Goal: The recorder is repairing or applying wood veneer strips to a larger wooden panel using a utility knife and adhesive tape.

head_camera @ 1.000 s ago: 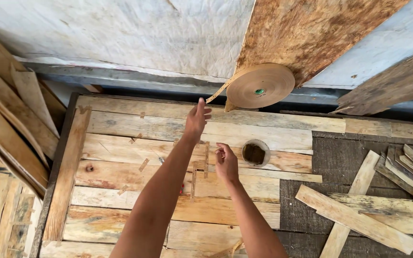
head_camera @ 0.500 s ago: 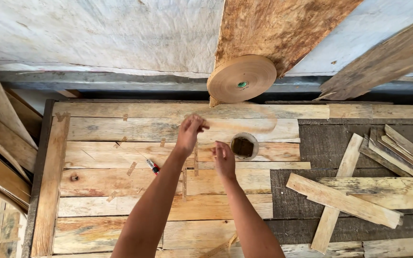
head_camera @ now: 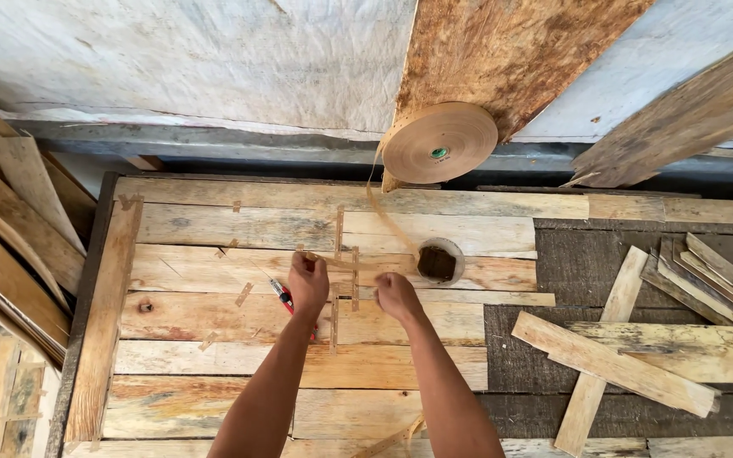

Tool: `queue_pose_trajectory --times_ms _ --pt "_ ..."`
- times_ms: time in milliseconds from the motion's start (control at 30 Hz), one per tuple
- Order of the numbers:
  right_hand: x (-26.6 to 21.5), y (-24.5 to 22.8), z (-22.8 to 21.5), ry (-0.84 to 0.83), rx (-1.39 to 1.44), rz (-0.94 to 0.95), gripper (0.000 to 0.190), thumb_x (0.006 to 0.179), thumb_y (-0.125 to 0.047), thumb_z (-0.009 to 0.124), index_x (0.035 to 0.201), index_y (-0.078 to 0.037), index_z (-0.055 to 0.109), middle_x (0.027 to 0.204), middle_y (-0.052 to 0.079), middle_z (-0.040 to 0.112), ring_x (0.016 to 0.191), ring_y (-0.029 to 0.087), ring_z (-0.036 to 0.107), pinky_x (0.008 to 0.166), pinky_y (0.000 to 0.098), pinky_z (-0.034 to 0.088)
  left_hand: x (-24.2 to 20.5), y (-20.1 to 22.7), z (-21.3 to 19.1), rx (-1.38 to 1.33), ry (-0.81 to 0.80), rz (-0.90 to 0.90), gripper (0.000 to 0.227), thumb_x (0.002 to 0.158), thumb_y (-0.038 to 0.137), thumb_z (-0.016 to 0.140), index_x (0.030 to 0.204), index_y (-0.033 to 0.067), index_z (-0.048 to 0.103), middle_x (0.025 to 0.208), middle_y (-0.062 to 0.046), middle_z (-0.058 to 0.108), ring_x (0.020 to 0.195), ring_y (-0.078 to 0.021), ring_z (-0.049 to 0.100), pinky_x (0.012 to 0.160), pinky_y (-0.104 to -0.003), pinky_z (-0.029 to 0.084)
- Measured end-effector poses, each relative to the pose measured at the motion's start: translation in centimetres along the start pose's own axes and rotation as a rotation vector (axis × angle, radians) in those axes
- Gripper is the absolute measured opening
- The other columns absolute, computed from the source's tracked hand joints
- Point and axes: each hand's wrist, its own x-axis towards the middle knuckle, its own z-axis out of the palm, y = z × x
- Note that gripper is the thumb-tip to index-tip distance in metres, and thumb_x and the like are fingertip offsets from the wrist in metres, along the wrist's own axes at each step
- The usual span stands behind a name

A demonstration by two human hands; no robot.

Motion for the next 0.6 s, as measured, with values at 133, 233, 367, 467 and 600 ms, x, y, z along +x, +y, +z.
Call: queue_pose_trajectory --times_ms 133,233,367,467,600 --pt "0.6 1.0 -0.9 0.003 -0.498 -0.035 0.035 0.103 -0.021 0.053 0.096 0.007 0.073 0.076 0.018 0.074 0.063 0.023 0.067 0.065 0.0392 0.053 1.8 0.1 -0.3 0.171 0.102 0.083 0.03 0.086 0.014 0.064 0.11 -0.0037 0.057 0.08 -0.015 0.07 0.072 -0.0265 0.069 0.068 -0.041 0.055" --pt "1.2 0.5 -1.5 0.093 -0.73 -0.1 0.034 0.1 -0.03 0.061 0.093 -0.003 0.079 0.089 0.017 0.072 0.077 0.028 0.065 0.075 0.0401 0.053 2.4 1.1 -0.7 0.612 -0.151 -0.043 0.033 0.089 0.034 0.07 0.091 0.0025 0.077 0.085 -0.022 0.075 0.082 -0.0369 0.074 0.08 -0.045 0.058" --pt "2.1 -2.3 -2.4 0.361 -0.4 -0.331 0.023 0.093 -0.024 0.064 0.106 -0.006 0.069 0.092 0.014 0.072 0.078 0.024 0.069 0.072 0.04 0.056 3.2 0.6 -0.4 0.919 -0.265 0.007 0.044 0.1 0.039 0.057 0.085 0.003 0.078 0.087 -0.024 0.074 0.085 -0.0414 0.072 0.081 -0.052 0.057" --pt "4.8 -3.8 -2.9 0.538 -0.349 -0.477 0.024 0.095 -0.02 0.065 0.113 -0.005 0.064 0.1 0.014 0.068 0.082 0.025 0.069 0.072 0.0403 0.057 3.8 -0.1 -0.1 0.945 -0.279 0.07 0.039 0.102 0.032 0.055 0.085 0.0031 0.075 0.085 -0.023 0.073 0.082 -0.0381 0.073 0.08 -0.049 0.058" --pt "6.3 -7.5 -2.8 0.645 -0.263 -0.418 0.03 0.098 -0.022 0.067 0.12 -0.003 0.06 0.106 0.014 0.065 0.077 0.026 0.068 0.077 0.041 0.056 4.6 -0.3 0.0 0.841 -0.26 0.145 0.018 0.085 0.019 0.068 0.09 0.0027 0.062 0.083 -0.015 0.069 0.08 -0.0328 0.071 0.077 -0.047 0.055"
